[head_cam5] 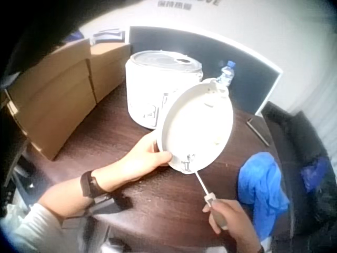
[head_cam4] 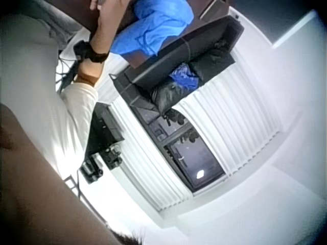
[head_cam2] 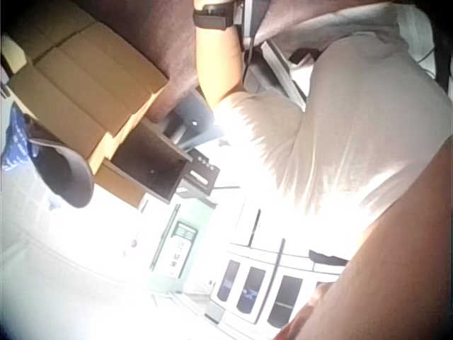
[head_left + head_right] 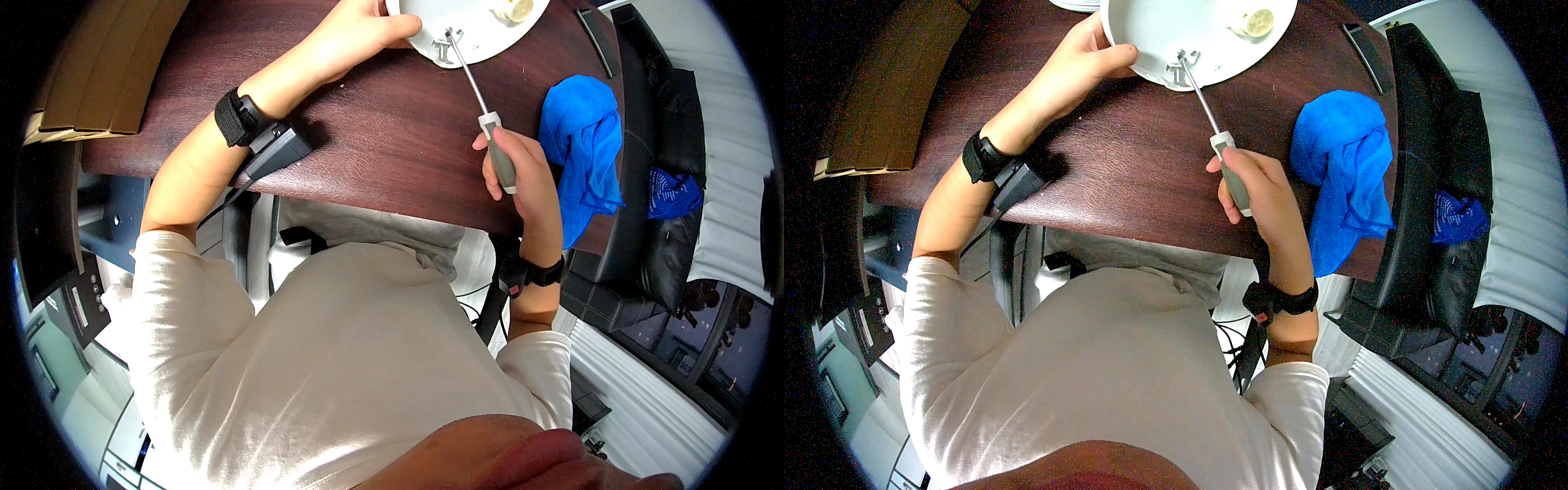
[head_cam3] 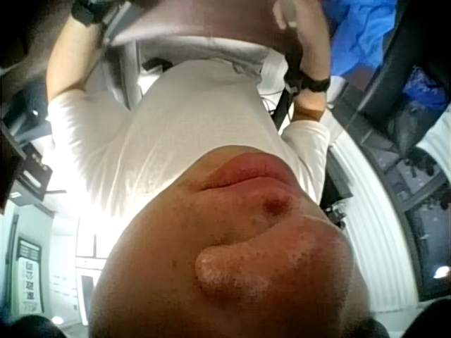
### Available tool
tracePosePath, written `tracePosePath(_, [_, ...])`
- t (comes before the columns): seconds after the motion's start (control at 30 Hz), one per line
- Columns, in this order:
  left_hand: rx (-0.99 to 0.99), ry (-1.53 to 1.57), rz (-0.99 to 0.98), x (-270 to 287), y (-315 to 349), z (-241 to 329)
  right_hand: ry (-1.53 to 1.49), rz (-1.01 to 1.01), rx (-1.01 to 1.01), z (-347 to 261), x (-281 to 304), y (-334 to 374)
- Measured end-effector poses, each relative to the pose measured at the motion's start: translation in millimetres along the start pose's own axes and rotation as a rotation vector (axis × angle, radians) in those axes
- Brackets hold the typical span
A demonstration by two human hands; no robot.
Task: The person uses a screwdriver to tighten screws on the back of a white circular light fixture base. They rotate the fixture to access different screw locations and continue securing the mounting hardware.
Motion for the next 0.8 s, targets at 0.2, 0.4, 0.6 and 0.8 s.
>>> tracePosePath(0.2, [0.028, -0.042, 0.006, 0.7, 0.3, -0.1, -0.079, -0.007, -0.012, 4.1, 1.6, -0.5])
tracePosePath(0.4, [0.048, -0.009, 0.017, 0.3, 1.7, 0.5, -0.113, -0.018, 0.016, 2.4, 1.5, -0.3])
tracePosePath(0.6, [0.038, 0.012, -0.001, -1.0, 0.3, 0.3, -0.130, -0.026, 0.000, 4.0, 1.8, -2.5])
tracePosePath(0.8, [0.026, 0.020, -0.013, 0.7, 0.7, -2.8, -0.106, -0.075, -0.050, -2.0, -0.7, -0.2])
Point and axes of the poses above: each hand's wrist, its own y-axis away from the middle knuckle, its own x-axis out of the back of the hand, z = x × y, the point moved 5 cm from there along -y, towards the middle knuckle, and after that the axes turned 2 degrees about -z, right-handed, at the moved point
